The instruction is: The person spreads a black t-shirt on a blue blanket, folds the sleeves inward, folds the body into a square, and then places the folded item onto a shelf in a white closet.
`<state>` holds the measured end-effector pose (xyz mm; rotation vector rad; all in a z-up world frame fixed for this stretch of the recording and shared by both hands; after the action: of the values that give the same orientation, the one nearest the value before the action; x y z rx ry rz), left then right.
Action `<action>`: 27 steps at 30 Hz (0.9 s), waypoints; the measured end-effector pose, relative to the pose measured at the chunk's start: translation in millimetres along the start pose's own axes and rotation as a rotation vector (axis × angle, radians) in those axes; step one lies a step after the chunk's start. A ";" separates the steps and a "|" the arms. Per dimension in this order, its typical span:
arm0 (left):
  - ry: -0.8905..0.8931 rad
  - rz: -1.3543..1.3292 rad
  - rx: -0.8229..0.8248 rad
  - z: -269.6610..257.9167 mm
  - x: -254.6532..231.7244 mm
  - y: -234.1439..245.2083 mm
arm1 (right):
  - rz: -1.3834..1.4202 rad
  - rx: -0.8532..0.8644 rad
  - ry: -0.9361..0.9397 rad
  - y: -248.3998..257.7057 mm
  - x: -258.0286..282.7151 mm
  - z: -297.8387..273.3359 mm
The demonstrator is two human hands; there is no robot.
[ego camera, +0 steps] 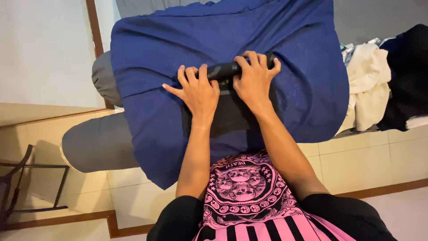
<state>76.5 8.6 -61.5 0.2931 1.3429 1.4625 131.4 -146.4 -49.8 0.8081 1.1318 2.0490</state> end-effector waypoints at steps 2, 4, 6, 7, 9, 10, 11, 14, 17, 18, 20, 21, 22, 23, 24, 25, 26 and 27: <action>0.029 -0.010 0.032 -5.2 5.2 -1.7 | -0.006 0.004 -0.055 1.3 -4.0 -4.7; 0.035 -0.041 -0.044 -7.4 7.8 4.5 | -0.058 -0.002 -0.073 3.5 -5.9 -7.5; 0.032 -0.037 -0.023 -7.8 8.3 2.6 | -0.094 -0.003 -0.083 3.3 -4.8 -11.8; 0.033 -0.029 -0.008 -8.1 9.1 1.9 | -0.125 -0.005 -0.087 3.5 -3.4 -14.2; 0.018 -0.043 0.002 -10.2 7.9 3.9 | -0.110 -0.036 -0.096 7.3 0.2 -22.4; 0.010 -0.055 0.007 -9.2 6.1 4.5 | -0.093 -0.068 -0.098 10.3 1.2 -24.1; -0.001 -0.058 0.016 -9.8 5.3 5.4 | -0.098 -0.068 -0.111 11.3 2.5 -27.3; -0.005 -0.079 0.037 -12.9 1.8 8.3 | -0.125 -0.114 -0.121 19.5 8.4 -37.4; -0.030 -0.120 0.028 -13.8 -8.7 12.8 | -0.167 -0.134 -0.145 29.6 8.8 -41.4; -0.047 -0.132 0.017 -14.4 -14.0 14.5 | -0.164 -0.145 -0.157 34.9 7.3 -44.4; -0.072 -0.152 0.011 -18.8 -25.1 15.9 | -0.170 -0.158 -0.179 45.3 3.2 -50.9; -0.088 -0.160 0.014 -21.3 -31.3 16.4 | -0.175 -0.182 -0.203 52.2 0.4 -55.6; -0.103 -0.168 0.016 -24.4 -36.8 17.3 | -0.181 -0.207 -0.227 59.0 -2.2 -60.8; -0.120 -0.180 0.019 -26.3 -43.1 17.5 | -0.194 -0.217 -0.240 64.8 -4.9 -65.2; -0.133 -0.208 0.023 -28.1 -48.7 18.2 | -0.195 -0.227 -0.262 70.2 -8.0 -71.0; -0.146 -0.234 0.034 -33.7 -54.2 19.3 | -0.197 -0.231 -0.291 76.2 -10.6 -80.7; -0.164 -0.244 0.046 -40.3 -60.8 19.8 | -0.210 -0.236 -0.309 82.1 -12.6 -90.2; -0.187 -0.247 0.038 -45.9 -67.7 20.7 | -0.220 -0.244 -0.331 86.9 -15.1 -98.5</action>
<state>57.5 -66.9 -28.9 0.2714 1.2107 1.1759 43.9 -240.8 -19.7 0.8220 0.7358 1.7496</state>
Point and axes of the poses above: each hand's wrist, its own z-axis towards the middle knuckle, its own y-axis out of the back of the hand, x = y × z, the point moved 7 cm from there along z, towards the middle knuckle, and after that the axes turned 15 degrees about y, right-handed, at the moved point
